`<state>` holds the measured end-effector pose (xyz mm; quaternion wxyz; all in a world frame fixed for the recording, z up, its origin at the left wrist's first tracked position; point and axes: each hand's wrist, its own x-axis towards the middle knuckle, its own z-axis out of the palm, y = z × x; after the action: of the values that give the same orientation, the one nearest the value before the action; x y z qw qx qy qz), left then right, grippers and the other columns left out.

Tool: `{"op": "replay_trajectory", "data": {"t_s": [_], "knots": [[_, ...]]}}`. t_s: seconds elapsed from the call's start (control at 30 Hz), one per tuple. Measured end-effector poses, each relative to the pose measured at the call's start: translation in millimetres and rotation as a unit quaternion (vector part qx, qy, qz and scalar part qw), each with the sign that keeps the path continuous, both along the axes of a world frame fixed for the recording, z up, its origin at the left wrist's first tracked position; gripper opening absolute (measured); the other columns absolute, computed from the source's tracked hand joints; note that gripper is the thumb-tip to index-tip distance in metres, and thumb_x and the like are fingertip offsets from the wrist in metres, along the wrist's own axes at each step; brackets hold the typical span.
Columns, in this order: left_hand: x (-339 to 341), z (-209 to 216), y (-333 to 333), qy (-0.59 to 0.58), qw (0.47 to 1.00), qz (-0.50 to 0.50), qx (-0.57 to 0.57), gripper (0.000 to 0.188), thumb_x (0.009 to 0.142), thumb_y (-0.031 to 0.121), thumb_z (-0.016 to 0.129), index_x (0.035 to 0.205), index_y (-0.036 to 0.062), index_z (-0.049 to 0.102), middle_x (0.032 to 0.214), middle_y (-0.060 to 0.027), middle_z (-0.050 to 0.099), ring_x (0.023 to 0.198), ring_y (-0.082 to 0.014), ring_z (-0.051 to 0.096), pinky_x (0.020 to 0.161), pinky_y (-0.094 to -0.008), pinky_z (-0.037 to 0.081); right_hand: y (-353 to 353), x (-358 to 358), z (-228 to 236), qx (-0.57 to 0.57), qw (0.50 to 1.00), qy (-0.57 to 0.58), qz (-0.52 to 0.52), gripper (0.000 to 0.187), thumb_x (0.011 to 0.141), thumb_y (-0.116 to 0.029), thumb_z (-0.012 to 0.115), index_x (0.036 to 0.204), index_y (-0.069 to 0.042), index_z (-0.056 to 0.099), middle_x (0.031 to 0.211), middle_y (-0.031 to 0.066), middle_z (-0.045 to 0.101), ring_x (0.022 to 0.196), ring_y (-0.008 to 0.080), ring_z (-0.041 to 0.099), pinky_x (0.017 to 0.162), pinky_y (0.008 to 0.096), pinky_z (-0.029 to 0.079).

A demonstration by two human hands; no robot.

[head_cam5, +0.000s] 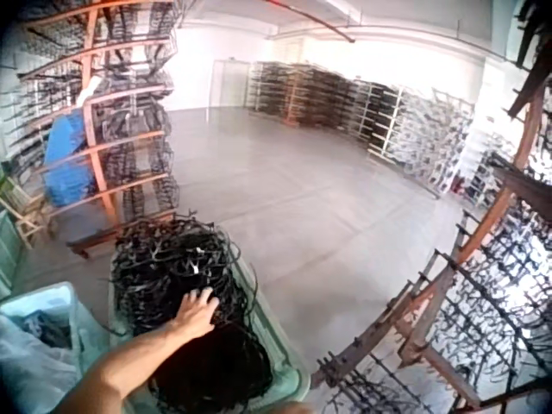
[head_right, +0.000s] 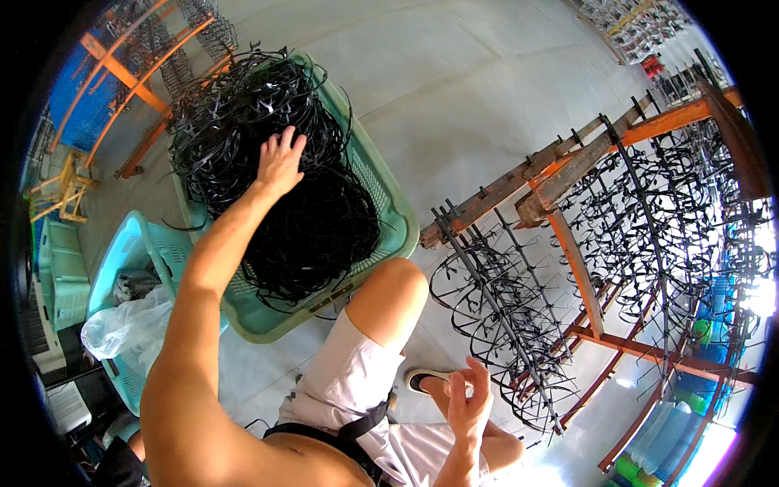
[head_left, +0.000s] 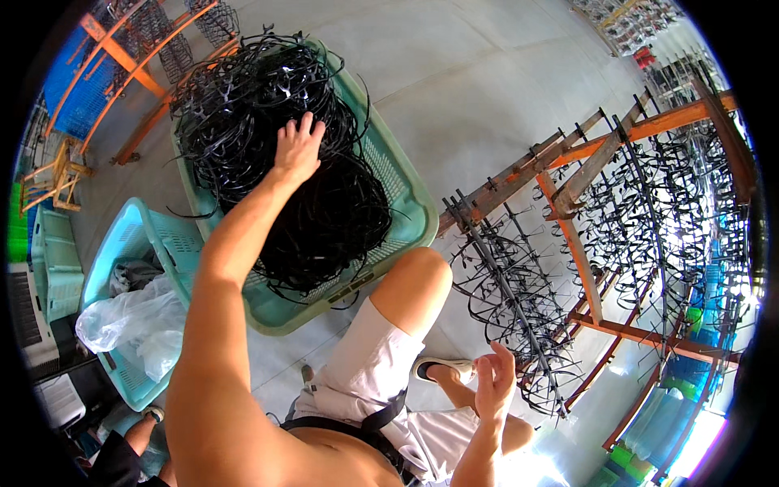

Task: The person sits on the floor and repeatedly picks black wire pieces from a green bin, then threads and hooks them onto a multi-tiered metal rack. The person also walks to a stack of blue crates, picks up a paper, and returns to the rack to continue attaching wire pieces.

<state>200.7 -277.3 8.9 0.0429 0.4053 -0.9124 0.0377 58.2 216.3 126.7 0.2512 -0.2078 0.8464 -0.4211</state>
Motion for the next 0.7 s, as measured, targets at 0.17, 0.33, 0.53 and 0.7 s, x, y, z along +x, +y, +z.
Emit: {"op": "replay_trajectory", "data": {"t_s": [0.17,0.33,0.53,0.7], "knots": [[9.4,13.8,-21.1,0.041,0.994,0.052,0.082,0.052,0.064,0.018,0.077,0.109,0.0058,0.054,0.113,-0.0157,0.047,0.100,-0.0346,0.053,0.085,-0.0416,0.048,-44.0,1.1,17.9,-0.033,0.998,-0.039,0.049,0.030,0.084,-0.009,0.057,0.112,0.000,0.054,0.080,0.0102,0.063,0.076,0.0173,0.062,0.067,0.0289,0.048],[2.0,8.3,-18.0,0.003,0.997,0.066,0.034,0.050,0.065,0.023,0.075,0.109,0.0086,0.057,0.105,-0.0130,0.056,0.096,-0.0330,0.057,0.085,-0.0425,0.048,-99.5,16.0,31.0,-0.070,0.986,-0.062,0.141,0.031,0.085,-0.008,0.058,0.114,0.002,0.054,0.085,0.0124,0.066,0.081,0.0197,0.064,0.065,0.0277,0.050],[26.4,62.6,-1.7,0.070,0.985,0.056,0.148,0.052,0.063,0.029,0.068,0.109,0.0051,0.057,0.101,-0.0124,0.060,0.096,-0.0330,0.056,0.087,-0.0412,0.042,-149.5,30.5,20.8,-0.118,0.957,-0.093,0.248,0.028,0.086,-0.009,0.060,0.111,0.003,0.054,0.085,0.0130,0.066,0.084,0.0178,0.064,0.075,0.0279,0.049],[54.9,84.3,43.1,0.263,0.925,0.126,0.243,0.053,0.063,0.026,0.071,0.105,0.0010,0.052,0.092,-0.0212,0.063,0.089,-0.0373,0.062,0.078,-0.0417,0.050,-232.6,69.7,-38.9,-0.197,0.917,-0.274,0.213,0.045,0.092,-0.027,0.058,0.124,0.002,0.046,0.099,0.0064,0.057,0.090,0.0136,0.052,0.079,0.0248,0.044]]}}
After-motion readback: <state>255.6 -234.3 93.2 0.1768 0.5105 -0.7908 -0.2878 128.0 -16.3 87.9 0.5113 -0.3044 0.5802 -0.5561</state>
